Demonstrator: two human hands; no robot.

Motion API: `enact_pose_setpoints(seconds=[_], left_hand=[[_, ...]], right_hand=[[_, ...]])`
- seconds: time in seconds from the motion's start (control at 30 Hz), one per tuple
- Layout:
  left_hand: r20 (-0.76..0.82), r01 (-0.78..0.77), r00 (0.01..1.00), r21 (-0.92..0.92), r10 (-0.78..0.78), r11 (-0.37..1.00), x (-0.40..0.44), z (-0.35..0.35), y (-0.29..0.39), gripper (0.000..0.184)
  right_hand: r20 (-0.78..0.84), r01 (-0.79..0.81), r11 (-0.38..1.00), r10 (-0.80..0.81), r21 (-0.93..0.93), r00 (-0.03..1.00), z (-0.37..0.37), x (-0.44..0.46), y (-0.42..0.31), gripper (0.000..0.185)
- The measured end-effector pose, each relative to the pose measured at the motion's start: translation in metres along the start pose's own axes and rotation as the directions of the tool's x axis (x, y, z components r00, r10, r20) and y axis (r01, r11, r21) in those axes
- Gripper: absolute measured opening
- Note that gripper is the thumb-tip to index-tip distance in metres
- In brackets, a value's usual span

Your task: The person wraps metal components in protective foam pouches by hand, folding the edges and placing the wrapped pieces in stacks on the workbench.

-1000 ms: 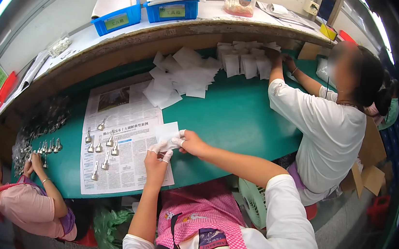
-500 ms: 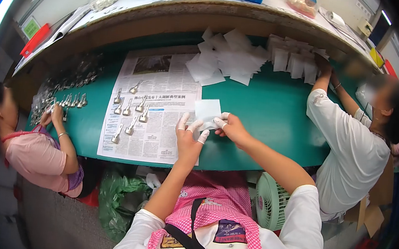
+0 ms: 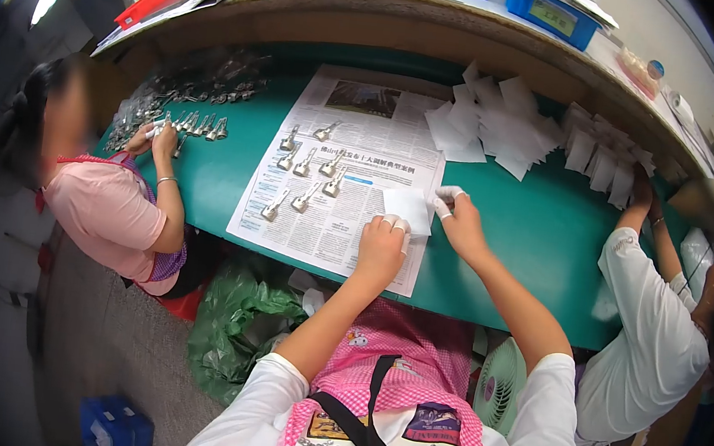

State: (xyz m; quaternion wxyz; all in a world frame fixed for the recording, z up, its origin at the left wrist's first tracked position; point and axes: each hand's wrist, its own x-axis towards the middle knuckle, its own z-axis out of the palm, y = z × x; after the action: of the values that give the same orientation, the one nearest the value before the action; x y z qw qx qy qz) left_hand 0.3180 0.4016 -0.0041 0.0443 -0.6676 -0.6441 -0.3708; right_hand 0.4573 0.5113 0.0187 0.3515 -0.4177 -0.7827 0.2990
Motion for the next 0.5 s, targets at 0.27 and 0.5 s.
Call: enact_pose_setpoints(seconds=[0.27, 0.5], left_hand=[[0.134, 0.071, 0.989, -0.058, -0.063, 0.996, -0.006, 0.004, -0.01, 0.021], [0.081, 0.07, 0.995, -0.127, -0.06, 0.989, -0.008, 0.007, -0.014, 0.015]], right_hand=[[0.436, 0.383, 0.885, -0.245, -0.265, 0.866, 0.1, 0.057, -0.067, 0.028], [0.439, 0.545, 0.731, -0.365, -0.411, 0.821, 0.137, 0.075, -0.053, 0.026]])
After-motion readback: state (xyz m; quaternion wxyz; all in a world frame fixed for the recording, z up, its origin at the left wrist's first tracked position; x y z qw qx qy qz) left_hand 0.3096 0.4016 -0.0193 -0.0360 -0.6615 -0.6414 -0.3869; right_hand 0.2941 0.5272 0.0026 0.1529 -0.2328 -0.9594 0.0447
